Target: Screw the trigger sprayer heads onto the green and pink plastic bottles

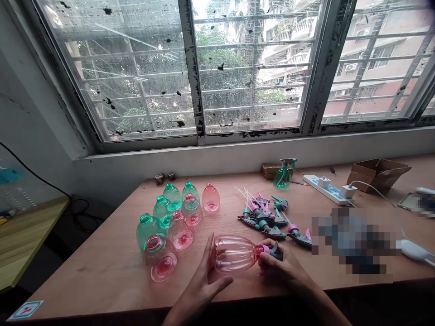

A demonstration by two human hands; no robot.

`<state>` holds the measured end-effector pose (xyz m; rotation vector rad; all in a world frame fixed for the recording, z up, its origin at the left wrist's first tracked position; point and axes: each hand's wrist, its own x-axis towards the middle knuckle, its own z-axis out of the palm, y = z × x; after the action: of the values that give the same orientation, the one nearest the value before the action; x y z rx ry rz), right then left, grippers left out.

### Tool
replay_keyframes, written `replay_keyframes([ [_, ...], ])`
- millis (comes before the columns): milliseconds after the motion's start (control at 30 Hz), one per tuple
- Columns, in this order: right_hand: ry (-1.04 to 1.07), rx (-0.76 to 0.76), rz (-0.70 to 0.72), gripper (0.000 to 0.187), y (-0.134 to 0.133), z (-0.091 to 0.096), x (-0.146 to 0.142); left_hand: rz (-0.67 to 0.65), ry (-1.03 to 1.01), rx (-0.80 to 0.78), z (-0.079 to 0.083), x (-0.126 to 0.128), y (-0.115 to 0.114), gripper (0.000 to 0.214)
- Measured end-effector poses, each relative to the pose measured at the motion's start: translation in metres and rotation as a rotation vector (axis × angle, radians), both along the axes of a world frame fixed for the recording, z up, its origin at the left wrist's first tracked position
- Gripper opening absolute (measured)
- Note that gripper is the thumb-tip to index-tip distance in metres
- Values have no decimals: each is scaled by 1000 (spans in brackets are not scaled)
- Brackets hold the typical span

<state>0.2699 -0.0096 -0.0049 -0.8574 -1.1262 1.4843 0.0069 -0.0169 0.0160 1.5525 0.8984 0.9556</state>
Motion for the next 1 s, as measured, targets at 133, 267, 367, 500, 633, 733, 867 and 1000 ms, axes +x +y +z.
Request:
replay_keyframes([
  [133, 5, 5, 15, 37, 0, -2, 1, -25, -36, -80, -4, -2, 3, 99],
  [267, 10, 8, 14, 35, -1, -2, 1, -48, -54, -103, -9, -4, 5, 92],
  [367, 16, 3, 8, 34, -2, -1, 0, -32, -58, -78, -8, -3, 3, 98],
  [500, 18, -4, 3, 35, -1, 0, 0, -63, -72, -81, -9, -3, 3, 112],
  [633, 17, 0, 30, 34, 0, 0, 1, -99, -99, -130, -16, -6, 8, 99],
  [733, 19, 4, 34, 32, 1, -1, 1, -82, -89, -124, -18, -7, 10, 95],
  [867, 20, -1, 24, 33, 1, -2, 0, -57, -49, -60, -16, -6, 8, 107],
  [1000, -8, -3, 42, 34, 0, -2, 0, -38, -32, -108, -12, -5, 5, 120],
])
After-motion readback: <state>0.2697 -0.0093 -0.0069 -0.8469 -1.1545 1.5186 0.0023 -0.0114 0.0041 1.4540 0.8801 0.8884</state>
